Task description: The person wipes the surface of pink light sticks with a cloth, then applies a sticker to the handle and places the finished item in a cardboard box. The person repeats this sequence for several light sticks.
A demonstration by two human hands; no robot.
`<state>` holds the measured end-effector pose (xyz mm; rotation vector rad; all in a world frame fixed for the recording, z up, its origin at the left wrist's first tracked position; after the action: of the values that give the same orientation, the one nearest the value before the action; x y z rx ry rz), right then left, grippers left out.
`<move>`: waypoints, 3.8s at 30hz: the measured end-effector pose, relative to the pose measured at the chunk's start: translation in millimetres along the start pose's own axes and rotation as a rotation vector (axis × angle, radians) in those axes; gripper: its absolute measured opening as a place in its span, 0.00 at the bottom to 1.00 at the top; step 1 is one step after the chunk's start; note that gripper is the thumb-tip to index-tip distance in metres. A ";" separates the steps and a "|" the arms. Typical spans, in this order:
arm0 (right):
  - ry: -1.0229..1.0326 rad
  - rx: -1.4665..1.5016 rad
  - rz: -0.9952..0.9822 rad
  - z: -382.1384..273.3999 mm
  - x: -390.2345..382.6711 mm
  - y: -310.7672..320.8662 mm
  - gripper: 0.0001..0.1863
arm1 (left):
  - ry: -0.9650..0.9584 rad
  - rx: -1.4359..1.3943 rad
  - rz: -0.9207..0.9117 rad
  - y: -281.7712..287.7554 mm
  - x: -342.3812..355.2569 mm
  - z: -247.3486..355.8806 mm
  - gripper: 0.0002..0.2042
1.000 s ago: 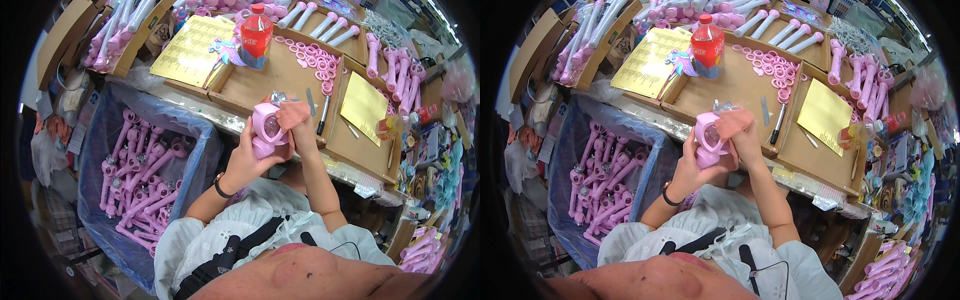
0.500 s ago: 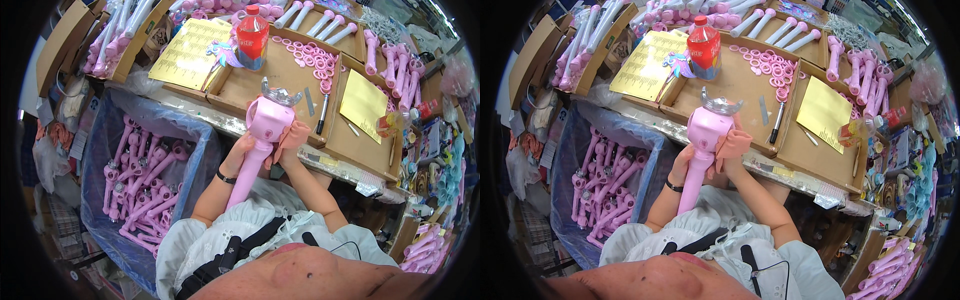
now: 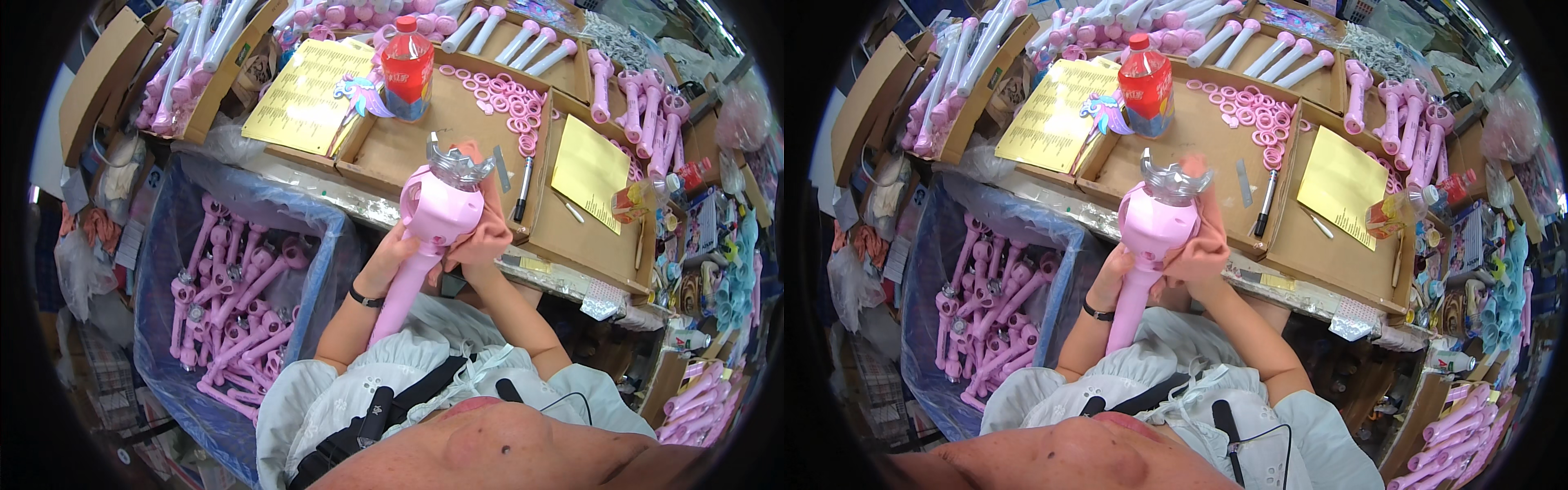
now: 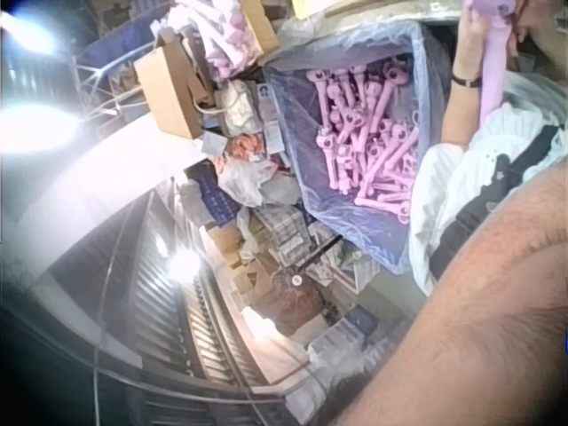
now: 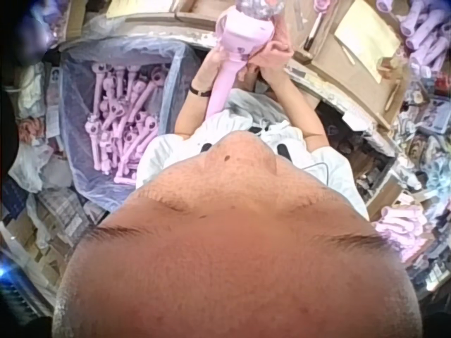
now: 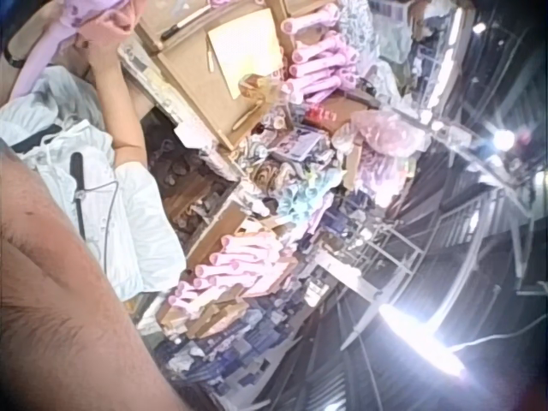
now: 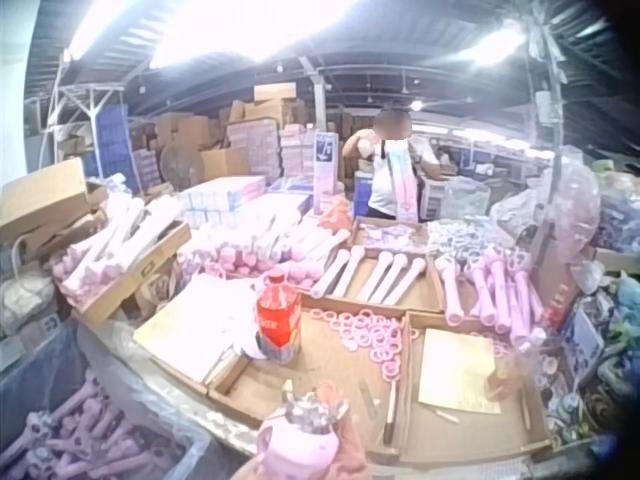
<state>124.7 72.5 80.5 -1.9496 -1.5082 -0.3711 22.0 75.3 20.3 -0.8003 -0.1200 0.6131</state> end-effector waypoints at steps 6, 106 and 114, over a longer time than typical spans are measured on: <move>0.156 -0.611 0.188 -24.9 -7.7 -1.0 0.37 | -0.141 0.330 0.277 8.7 -0.4 14.9 0.28; 0.099 -0.266 0.055 -15.0 68.1 39.2 0.17 | -0.320 -0.094 -0.051 24.4 -6.8 36.2 0.36; 0.064 -1.183 -0.079 6.1 105.3 51.0 0.28 | -0.279 0.095 0.237 37.6 -7.6 48.8 0.31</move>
<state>203.6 149.4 120.6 -2.6434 -1.4306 -1.6231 -17.7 122.2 28.9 -0.6382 -0.2515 0.9469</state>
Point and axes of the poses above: each hand's wrist, its own x-axis towards the middle knuckle, its own y-axis out of the back of the hand, z = x × y, the point moved 9 cm from there along x, towards the middle knuckle, and after that the axes turned 6 degrees about y, right-handed, at the moved point
